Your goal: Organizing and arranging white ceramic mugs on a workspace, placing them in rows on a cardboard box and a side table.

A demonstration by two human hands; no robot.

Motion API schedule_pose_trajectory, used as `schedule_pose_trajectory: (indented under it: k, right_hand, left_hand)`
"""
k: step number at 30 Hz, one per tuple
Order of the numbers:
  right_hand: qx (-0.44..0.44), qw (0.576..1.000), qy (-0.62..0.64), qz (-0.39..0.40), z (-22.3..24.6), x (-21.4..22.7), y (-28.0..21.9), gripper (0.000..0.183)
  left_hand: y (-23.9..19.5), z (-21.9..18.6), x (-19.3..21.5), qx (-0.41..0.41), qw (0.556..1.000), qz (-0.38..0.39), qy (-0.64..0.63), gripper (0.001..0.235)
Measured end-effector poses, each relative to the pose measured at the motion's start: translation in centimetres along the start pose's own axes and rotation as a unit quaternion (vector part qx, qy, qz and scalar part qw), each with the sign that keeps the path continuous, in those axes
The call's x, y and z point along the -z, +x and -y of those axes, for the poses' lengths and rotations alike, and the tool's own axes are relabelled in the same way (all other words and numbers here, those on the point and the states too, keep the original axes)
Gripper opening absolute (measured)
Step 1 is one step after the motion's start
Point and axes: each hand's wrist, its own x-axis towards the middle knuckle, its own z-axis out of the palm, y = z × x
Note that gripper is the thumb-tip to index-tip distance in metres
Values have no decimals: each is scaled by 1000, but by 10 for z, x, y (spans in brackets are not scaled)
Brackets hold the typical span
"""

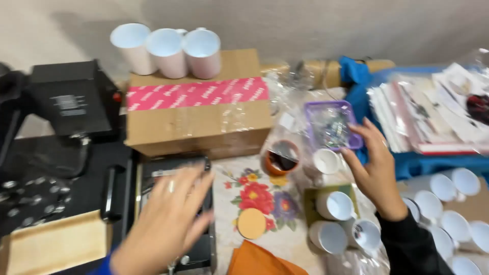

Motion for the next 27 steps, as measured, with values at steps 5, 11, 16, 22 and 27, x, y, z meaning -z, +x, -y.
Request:
schedule_pose_trajectory:
  k: [5, 11, 16, 22, 27]
  right_hand:
    - [-259, 965, -27, -25, -106, 32, -188, 35]
    - [-289, 957, 31, 14, -92, 22, -279, 26]
    - [-142, 986, 76, 34, -108, -17, -249, 22]
    - [-109, 985, -119, 57, -113, -72, -196, 38]
    - [-144, 946, -248, 151, -123, -112, -194, 42]
  left_hand:
    - [-56, -110, -133, -53, 979, 26, -195, 60]
    - [-3, -227, -231, -30, 943, 115, -312, 52]
    - [32, -261, -288, -48, 953, 104, -280, 64]
    - [24, -262, -346, 28, 927, 94, -363, 18]
    - [1, -252, -332, 69, 896, 106, -426, 13]
